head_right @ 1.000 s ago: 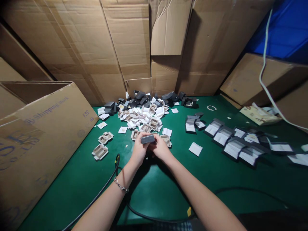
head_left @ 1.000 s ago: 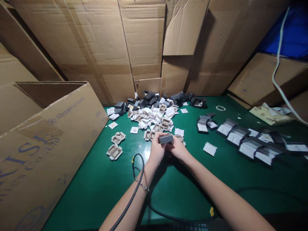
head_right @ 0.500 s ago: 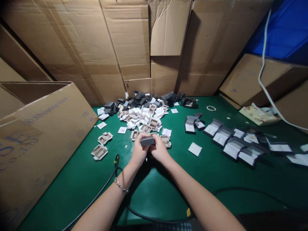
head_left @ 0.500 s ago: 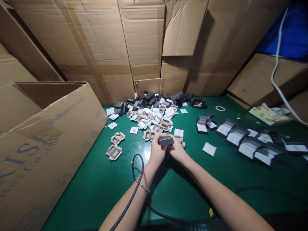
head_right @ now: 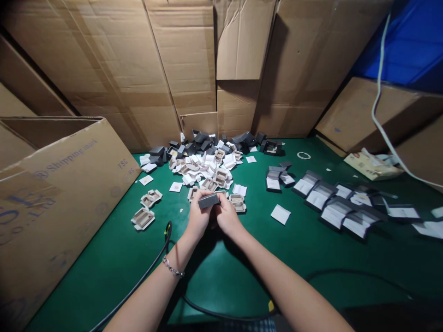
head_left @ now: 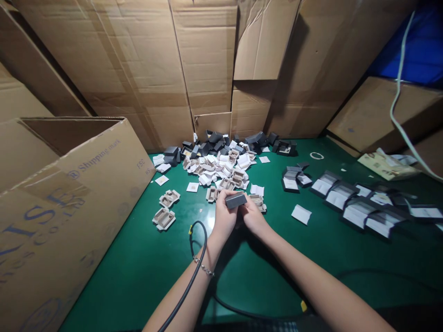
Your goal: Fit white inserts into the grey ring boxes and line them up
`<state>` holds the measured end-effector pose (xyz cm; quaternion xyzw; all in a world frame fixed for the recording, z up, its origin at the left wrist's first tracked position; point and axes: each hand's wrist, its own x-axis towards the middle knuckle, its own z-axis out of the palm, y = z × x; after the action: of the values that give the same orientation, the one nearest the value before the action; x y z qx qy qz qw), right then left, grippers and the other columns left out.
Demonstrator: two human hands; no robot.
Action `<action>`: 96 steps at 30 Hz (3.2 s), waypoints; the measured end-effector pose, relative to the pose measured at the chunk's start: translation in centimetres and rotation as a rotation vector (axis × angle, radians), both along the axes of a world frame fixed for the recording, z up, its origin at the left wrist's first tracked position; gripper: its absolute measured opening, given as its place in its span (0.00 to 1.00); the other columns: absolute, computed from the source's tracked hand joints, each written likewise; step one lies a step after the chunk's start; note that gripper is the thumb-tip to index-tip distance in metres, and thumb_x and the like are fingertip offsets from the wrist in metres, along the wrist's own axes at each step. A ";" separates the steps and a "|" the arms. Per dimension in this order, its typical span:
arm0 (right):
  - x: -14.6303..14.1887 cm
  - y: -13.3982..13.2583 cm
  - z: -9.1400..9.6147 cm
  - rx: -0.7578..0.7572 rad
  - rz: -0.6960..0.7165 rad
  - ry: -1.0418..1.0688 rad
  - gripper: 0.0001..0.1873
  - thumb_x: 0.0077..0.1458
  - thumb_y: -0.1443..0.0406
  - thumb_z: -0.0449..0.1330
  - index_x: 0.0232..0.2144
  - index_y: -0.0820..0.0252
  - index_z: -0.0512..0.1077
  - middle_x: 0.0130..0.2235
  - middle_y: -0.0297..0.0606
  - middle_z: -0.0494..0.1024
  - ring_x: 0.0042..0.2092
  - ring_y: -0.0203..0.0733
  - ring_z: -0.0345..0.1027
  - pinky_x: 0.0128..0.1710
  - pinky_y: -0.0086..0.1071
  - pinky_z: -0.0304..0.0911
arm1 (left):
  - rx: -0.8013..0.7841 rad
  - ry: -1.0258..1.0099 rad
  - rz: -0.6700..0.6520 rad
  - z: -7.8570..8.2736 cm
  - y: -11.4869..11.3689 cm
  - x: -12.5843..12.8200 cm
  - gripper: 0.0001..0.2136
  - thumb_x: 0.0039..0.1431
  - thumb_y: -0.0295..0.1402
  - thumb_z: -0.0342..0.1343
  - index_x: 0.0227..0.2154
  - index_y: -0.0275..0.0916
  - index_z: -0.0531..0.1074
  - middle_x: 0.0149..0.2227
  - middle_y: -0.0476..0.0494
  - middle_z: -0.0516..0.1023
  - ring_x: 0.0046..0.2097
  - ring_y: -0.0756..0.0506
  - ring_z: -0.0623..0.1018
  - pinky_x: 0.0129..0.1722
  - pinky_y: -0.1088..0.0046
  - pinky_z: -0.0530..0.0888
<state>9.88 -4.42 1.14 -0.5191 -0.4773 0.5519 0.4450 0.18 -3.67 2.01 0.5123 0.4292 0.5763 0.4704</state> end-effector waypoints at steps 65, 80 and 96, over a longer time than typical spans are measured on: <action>4.0 2.2 1.4 0.260 -0.096 -0.227 0.18 0.42 0.55 0.63 0.36 0.57 0.72 0.38 0.41 0.77 0.41 0.47 0.69 0.48 0.47 0.64 | -0.516 -0.745 0.003 1.9 2.8 -2.7 0.16 0.60 0.39 0.45 0.41 0.33 0.71 0.30 0.40 0.78 0.33 0.44 0.79 0.35 0.68 0.76; 4.4 1.6 3.5 -0.166 -0.043 0.664 0.17 0.53 0.50 0.59 0.34 0.58 0.73 0.34 0.36 0.77 0.24 0.31 0.65 0.24 0.27 0.69 | -0.507 -0.727 -0.080 1.5 2.2 -1.7 0.14 0.57 0.38 0.48 0.38 0.33 0.70 0.30 0.42 0.78 0.33 0.44 0.79 0.40 0.64 0.77; 4.1 1.8 2.5 -0.282 -0.077 0.612 0.27 0.41 0.74 0.66 0.43 0.49 0.67 0.30 0.27 0.78 0.24 0.30 0.71 0.18 0.19 0.63 | -0.369 -0.579 -0.177 1.0 1.6 -1.2 0.17 0.51 0.41 0.56 0.43 0.40 0.70 0.44 0.42 0.78 0.43 0.42 0.78 0.39 0.68 0.75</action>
<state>13.96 -2.61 3.61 -0.4035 -0.2204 0.7256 0.5120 -1.05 -2.03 2.97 0.2693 0.3290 0.5673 0.7052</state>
